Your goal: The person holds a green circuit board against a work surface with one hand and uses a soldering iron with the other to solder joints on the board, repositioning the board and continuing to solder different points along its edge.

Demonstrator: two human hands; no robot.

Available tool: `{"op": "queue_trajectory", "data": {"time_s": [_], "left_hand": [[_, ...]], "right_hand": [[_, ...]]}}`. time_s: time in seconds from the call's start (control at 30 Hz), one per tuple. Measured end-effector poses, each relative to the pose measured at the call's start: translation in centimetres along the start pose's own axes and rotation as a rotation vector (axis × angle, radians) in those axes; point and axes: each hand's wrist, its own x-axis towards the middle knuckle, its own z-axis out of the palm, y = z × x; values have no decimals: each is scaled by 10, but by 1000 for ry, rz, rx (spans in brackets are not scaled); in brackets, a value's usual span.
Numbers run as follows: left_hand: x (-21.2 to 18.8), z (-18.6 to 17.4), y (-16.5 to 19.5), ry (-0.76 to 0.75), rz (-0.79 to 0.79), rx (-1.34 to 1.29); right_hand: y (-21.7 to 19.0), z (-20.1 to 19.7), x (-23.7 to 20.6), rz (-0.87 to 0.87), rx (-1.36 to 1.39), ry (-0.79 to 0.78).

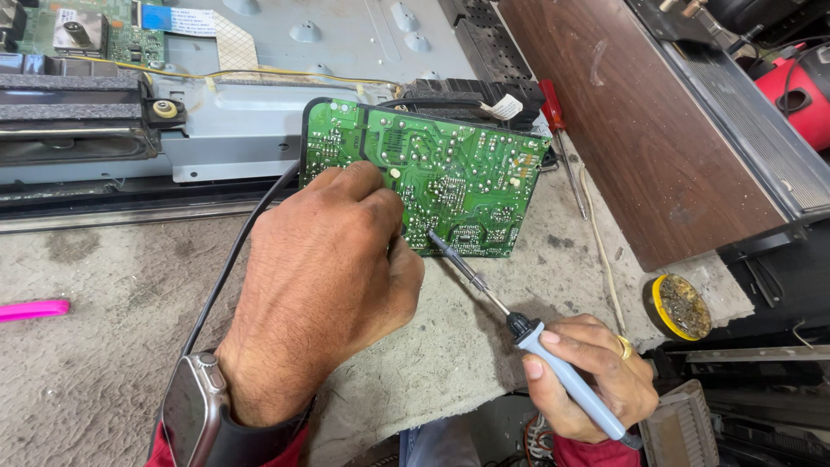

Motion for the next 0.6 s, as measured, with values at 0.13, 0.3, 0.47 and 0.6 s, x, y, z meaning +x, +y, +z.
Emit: {"op": "queue_trajectory", "data": {"time_s": [0.13,0.3,0.47,0.6], "left_hand": [[1,5,2,-36,35,35],[2,13,2,-60,58,103],[4,20,2,-59,67,110],[6,23,2,-60,71,121]], "right_hand": [[3,-5,-1,34,21,-2],[7,-9,-9,126,5,3],[13,-12,-12,166,-40,13],[15,-12,-12,167,-16,11]]}}
